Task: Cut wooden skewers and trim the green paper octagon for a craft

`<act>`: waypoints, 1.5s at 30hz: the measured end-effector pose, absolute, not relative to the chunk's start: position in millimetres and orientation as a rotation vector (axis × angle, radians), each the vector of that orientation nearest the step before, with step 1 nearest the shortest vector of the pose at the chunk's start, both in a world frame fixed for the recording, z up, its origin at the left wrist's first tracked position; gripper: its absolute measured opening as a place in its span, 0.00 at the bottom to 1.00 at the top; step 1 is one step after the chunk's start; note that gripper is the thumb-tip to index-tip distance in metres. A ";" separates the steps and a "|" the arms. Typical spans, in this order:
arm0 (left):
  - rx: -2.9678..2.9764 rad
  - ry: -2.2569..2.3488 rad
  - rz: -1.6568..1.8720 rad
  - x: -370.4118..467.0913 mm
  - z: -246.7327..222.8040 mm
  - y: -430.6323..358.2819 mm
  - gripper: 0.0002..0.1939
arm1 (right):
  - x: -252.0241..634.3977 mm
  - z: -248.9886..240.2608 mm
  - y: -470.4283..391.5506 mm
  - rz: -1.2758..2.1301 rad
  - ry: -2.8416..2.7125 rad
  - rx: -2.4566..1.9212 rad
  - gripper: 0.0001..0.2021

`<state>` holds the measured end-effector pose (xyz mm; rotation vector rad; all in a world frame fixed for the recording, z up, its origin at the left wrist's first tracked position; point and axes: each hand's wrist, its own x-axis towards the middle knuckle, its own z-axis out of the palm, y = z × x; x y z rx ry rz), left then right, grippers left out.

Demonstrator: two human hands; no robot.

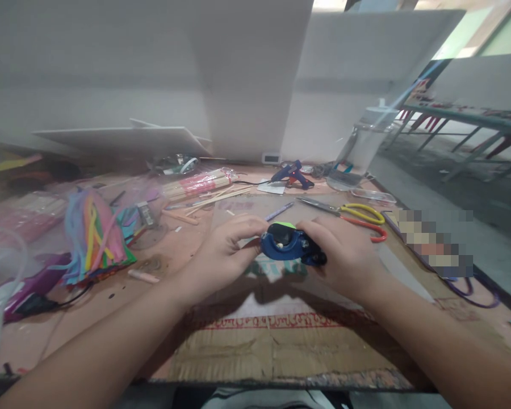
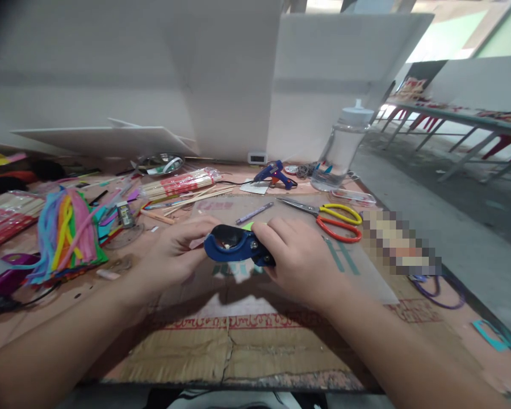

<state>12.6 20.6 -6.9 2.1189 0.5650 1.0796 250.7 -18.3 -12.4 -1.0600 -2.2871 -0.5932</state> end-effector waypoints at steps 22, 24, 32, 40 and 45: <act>2.103 0.616 1.201 13.5 -7.6 19.9 0.08 | 250.7 -3.9 -20.7 -0.514 -2.130 -1.120 0.17; 2.098 0.665 1.276 13.5 -7.0 20.7 0.06 | 255.8 -4.8 -11.4 -0.345 -2.077 -1.285 0.20; 2.072 0.802 1.322 11.0 -2.9 19.5 0.09 | 283.3 -36.0 26.0 -0.078 -2.194 -2.049 0.24; 2.043 0.868 1.297 11.4 -3.4 22.0 0.10 | 291.4 -46.1 32.3 -0.108 -2.247 -1.949 0.30; 1.957 0.910 1.362 10.8 -3.3 23.7 0.12 | 353.4 -35.9 48.3 -0.219 -2.110 -1.936 0.17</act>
